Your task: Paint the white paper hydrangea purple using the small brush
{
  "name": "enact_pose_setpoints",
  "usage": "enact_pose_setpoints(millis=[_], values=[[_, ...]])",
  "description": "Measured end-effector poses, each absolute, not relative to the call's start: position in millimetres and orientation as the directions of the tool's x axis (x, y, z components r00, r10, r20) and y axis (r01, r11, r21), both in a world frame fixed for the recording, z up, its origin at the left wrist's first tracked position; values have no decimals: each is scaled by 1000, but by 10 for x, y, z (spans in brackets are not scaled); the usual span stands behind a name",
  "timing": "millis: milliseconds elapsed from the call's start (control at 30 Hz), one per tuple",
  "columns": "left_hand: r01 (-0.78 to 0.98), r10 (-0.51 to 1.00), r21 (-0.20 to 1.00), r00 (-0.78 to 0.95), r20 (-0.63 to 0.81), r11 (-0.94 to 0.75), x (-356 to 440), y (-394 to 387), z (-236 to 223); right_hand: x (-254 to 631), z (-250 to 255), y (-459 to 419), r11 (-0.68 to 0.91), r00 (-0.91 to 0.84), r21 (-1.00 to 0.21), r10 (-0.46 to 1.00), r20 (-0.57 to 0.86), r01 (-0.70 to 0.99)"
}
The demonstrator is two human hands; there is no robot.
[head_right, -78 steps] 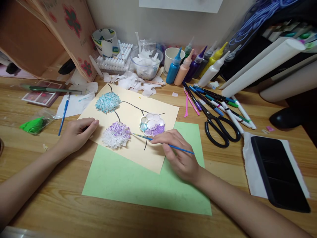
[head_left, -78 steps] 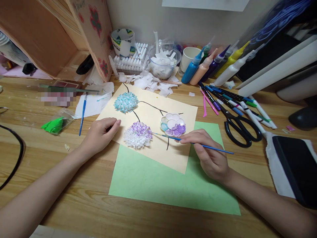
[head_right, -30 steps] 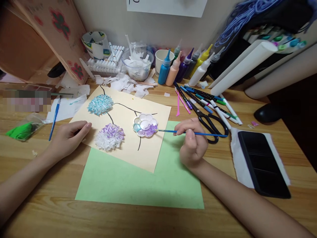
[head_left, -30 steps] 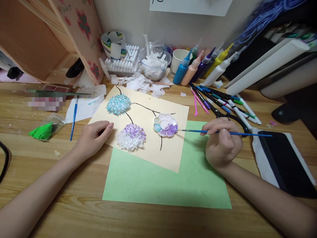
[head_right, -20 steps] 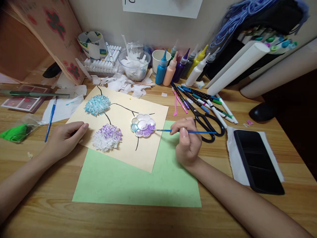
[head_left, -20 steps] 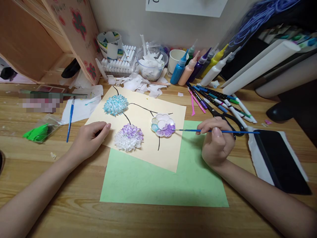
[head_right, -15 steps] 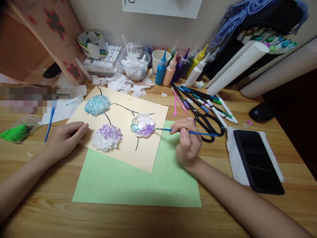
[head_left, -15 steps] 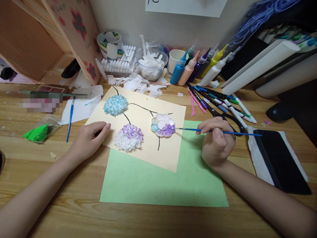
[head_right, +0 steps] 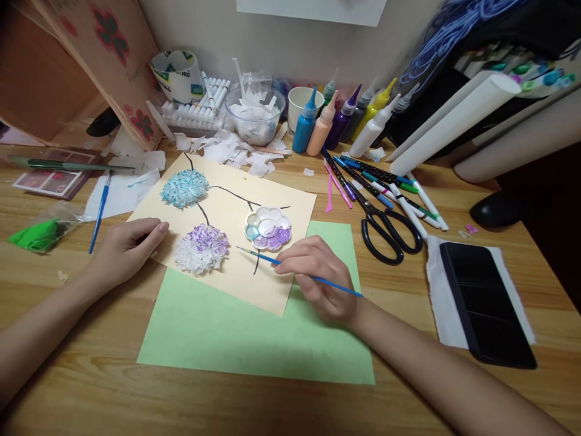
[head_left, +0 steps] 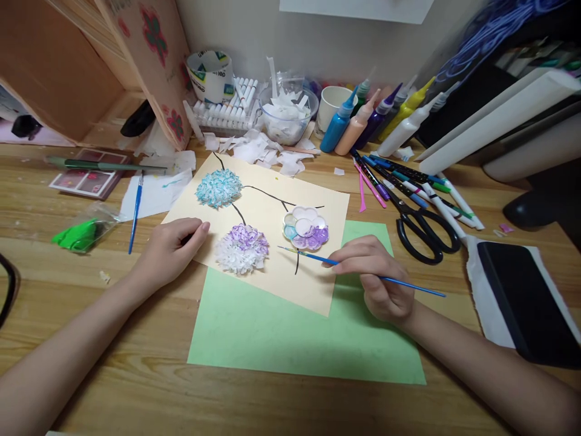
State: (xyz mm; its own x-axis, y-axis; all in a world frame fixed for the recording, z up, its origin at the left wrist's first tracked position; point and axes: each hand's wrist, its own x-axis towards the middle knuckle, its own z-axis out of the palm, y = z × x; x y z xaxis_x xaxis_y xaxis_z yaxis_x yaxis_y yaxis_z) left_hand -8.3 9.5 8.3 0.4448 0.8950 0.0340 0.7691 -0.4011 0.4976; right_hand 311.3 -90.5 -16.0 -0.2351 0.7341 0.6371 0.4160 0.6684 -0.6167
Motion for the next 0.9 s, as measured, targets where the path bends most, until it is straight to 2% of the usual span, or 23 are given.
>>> enact_pose_setpoints(millis=[500,900], values=[[765,886,481,460,59,-429,-98,116,50,3046,-86,-825,681,-368,-589,732,574,435],[771,890,479,454,48,-419,-111,108,42,3049,-86,-826,673,-358,-588,739,571,449]])
